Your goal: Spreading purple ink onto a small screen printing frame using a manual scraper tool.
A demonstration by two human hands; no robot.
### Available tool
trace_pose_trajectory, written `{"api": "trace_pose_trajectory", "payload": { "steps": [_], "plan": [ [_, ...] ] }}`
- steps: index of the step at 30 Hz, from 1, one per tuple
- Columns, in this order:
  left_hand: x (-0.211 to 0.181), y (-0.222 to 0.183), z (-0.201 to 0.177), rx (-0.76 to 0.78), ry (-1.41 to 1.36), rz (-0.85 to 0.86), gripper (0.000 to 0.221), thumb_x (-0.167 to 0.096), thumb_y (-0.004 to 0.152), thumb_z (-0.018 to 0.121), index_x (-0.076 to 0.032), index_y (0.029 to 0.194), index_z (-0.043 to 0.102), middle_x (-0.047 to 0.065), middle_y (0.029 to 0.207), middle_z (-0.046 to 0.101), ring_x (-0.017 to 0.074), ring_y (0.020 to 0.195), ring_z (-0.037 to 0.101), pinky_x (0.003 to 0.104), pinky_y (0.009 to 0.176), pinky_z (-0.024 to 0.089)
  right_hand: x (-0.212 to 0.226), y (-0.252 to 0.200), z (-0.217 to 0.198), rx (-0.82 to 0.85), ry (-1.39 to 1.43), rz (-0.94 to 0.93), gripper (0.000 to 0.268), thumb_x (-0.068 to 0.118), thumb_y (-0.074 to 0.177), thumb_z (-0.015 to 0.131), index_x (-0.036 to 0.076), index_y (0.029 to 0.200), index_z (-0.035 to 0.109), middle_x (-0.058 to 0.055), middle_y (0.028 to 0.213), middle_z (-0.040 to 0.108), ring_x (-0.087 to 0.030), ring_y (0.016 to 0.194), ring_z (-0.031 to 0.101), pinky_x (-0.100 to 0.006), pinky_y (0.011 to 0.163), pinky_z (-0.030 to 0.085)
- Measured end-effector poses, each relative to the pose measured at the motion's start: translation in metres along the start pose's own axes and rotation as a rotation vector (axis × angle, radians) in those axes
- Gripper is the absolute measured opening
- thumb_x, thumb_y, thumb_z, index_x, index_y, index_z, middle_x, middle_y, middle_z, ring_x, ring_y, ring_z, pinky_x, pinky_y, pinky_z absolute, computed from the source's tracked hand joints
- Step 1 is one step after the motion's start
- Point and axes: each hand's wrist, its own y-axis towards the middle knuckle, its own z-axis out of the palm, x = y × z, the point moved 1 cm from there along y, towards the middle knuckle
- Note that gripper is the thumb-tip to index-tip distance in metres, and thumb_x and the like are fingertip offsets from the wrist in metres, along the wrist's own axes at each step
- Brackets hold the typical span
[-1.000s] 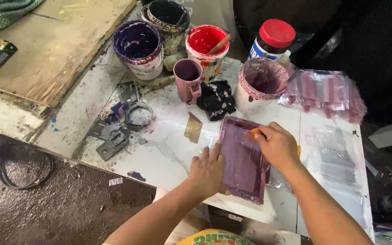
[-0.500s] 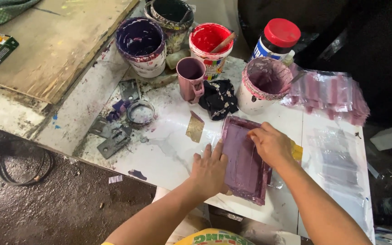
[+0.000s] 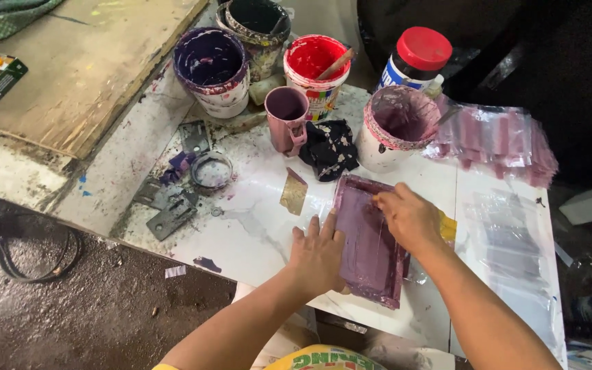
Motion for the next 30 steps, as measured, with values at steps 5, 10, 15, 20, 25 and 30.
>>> {"api": "trace_pose_trajectory", "payload": {
  "steps": [5,10,15,20,25,30],
  "plan": [
    [0.000,0.004,0.002,-0.003,0.007,0.003,0.101,-0.053,0.068,0.086,0.002,0.143,0.049,0.029,0.158,0.032,0.0540,0.145,0.032,0.073,0.104,0.037,-0.003,-0.006,0.011,-0.051,-0.080,-0.034,0.020,0.036,0.099,0.058,0.023,0.094,0.072,0.002,0.080,0.053,-0.025,0.070,0.066,-0.034,0.062,0.056],
    [-0.002,0.004,-0.002,0.004,0.011,-0.007,0.096,-0.048,0.069,0.088,0.002,0.141,0.050,0.030,0.158,0.032,0.0544,0.147,0.029,0.073,0.105,0.036,-0.002,-0.007,0.008,-0.127,-0.090,-0.030,0.015,0.035,0.100,0.061,0.024,0.099,0.071,0.006,0.084,0.053,-0.019,0.072,0.066,-0.028,0.064,0.055],
    [-0.002,0.003,-0.002,0.001,0.026,-0.003,0.096,-0.048,0.069,0.087,0.002,0.142,0.050,0.029,0.160,0.031,0.0533,0.148,0.028,0.073,0.106,0.036,0.007,-0.006,-0.003,-0.120,-0.026,-0.004,0.019,0.037,0.101,0.059,0.024,0.098,0.072,0.006,0.081,0.051,-0.020,0.069,0.065,-0.028,0.063,0.054],
    [-0.001,0.004,-0.001,-0.002,-0.011,-0.011,0.095,-0.047,0.068,0.085,0.001,0.142,0.049,0.029,0.160,0.030,0.0533,0.147,0.030,0.073,0.105,0.036,0.003,-0.001,0.006,-0.066,-0.066,-0.008,0.015,0.036,0.096,0.063,0.024,0.093,0.072,0.004,0.080,0.051,-0.022,0.070,0.066,-0.031,0.061,0.055],
    [-0.001,-0.001,-0.003,0.021,-0.003,-0.006,0.095,-0.049,0.070,0.084,0.000,0.143,0.048,0.028,0.160,0.030,0.0527,0.146,0.032,0.073,0.105,0.036,0.003,0.014,0.016,-0.112,-0.010,-0.017,0.015,0.034,0.100,0.060,0.023,0.098,0.071,0.005,0.080,0.049,-0.020,0.067,0.065,-0.028,0.061,0.054],
    [0.001,0.001,-0.002,0.024,-0.013,-0.010,0.094,-0.047,0.069,0.084,-0.001,0.143,0.048,0.027,0.161,0.029,0.0531,0.146,0.032,0.073,0.105,0.036,-0.006,0.030,0.039,-0.053,-0.052,-0.037,0.014,0.029,0.100,0.061,0.018,0.095,0.069,0.003,0.082,0.052,-0.022,0.067,0.065,-0.031,0.059,0.054]
  ]
}}
